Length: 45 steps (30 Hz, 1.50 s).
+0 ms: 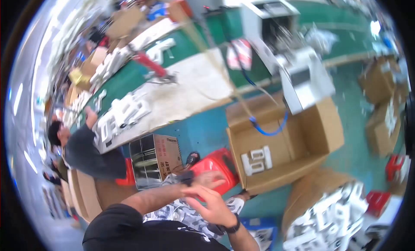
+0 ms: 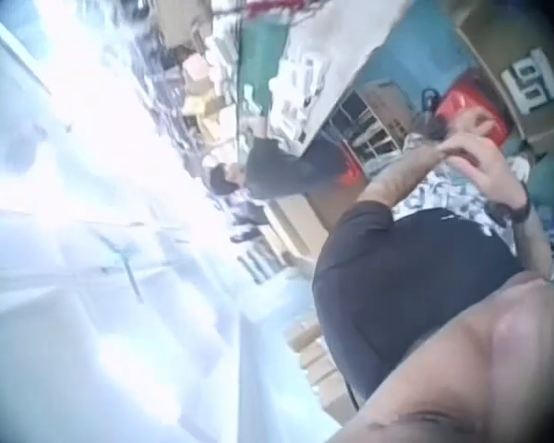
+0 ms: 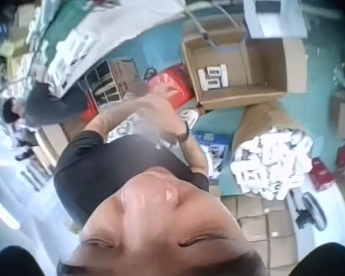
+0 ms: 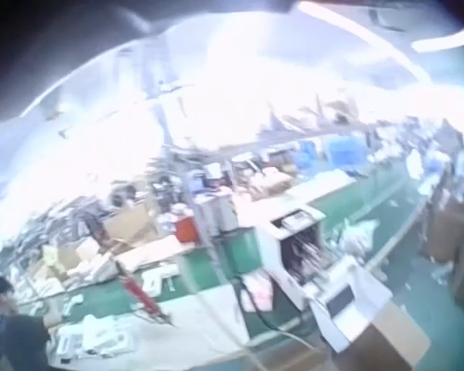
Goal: Assembling white plastic handheld device housings using a pneumatic screw gun on a factory production line.
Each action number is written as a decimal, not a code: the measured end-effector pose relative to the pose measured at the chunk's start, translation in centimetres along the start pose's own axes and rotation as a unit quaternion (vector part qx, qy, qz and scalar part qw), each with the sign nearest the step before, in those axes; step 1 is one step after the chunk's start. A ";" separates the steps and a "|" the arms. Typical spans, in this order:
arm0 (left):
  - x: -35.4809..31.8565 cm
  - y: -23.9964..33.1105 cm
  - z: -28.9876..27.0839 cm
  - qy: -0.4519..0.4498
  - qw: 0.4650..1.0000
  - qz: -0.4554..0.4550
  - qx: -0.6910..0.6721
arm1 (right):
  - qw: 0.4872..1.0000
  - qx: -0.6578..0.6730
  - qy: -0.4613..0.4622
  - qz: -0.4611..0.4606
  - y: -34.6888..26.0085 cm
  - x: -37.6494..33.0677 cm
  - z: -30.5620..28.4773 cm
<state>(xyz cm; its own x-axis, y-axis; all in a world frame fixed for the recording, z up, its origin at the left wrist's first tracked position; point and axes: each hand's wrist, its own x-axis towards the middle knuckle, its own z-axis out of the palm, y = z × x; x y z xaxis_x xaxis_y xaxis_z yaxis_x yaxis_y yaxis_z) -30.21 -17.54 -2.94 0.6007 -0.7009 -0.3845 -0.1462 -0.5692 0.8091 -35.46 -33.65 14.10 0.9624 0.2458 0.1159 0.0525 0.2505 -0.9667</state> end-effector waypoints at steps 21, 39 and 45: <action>-9.9 -39.3 -9.0 0.094 0.967 -0.232 -0.053 | 0.696 -0.691 0.176 -0.088 32.2 72.4 16.5; -4.0 -43.4 -4.2 -0.087 0.976 -0.197 -0.023 | 0.684 -0.719 0.074 -0.096 25.4 47.9 16.4; 0.7 -41.2 -6.6 -0.095 0.969 -0.222 0.052 | 0.713 -0.702 0.003 -0.001 25.5 40.9 10.9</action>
<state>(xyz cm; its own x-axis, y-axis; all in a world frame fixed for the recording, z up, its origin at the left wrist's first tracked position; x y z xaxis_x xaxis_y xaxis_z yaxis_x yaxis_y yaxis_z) -18.60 8.23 -33.63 0.4679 -0.4373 -0.7680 0.0092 -0.8665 0.4990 2.36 -6.99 -3.32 0.9627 0.2421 0.1211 0.2652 -0.9329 -0.2435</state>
